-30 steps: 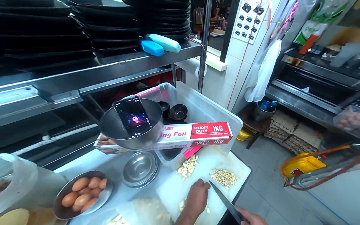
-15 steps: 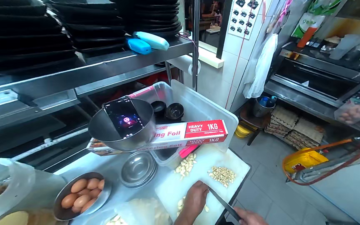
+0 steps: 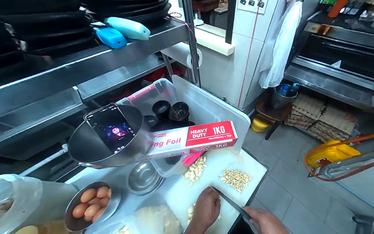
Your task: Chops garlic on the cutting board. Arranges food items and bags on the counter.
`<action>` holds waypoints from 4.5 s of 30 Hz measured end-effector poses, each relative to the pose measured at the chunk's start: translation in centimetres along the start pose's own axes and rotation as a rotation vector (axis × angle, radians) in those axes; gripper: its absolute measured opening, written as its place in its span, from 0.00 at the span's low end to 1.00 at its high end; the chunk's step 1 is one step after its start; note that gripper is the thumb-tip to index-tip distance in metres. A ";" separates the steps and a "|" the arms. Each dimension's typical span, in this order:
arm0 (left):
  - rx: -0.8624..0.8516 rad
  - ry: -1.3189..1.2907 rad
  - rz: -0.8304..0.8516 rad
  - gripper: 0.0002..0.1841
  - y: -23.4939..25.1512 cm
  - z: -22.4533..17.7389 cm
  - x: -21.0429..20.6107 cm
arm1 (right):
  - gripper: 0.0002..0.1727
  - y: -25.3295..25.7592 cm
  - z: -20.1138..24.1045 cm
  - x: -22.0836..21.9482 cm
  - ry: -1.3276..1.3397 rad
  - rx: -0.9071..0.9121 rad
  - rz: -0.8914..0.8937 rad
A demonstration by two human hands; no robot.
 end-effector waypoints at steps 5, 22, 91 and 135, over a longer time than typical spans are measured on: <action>0.364 0.038 -0.113 0.20 -0.8 3.0 4.7 | 0.26 0.0 0.0 0.7 0.035 -0.033 -0.019; 0.177 -0.051 -0.033 0.18 0.6 0.4 0.4 | 0.26 -1.4 0.8 -0.6 0.078 -0.095 -0.035; 0.284 0.142 -0.002 0.13 1.6 -0.2 1.5 | 0.29 -3.1 1.9 -0.8 0.026 -0.150 -0.023; 0.403 0.139 0.164 0.16 0.6 0.5 3.3 | 0.29 -1.2 2.0 -0.6 0.011 -0.136 -0.022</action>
Point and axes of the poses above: each hand's wrist, its own y-axis towards the middle knuckle, its own x-axis out of the back of the hand, z = x × y, the point moved 4 cm from there along y, towards the middle knuckle, and after that the axes turned 2 degrees about y, right-handed, at the moved point
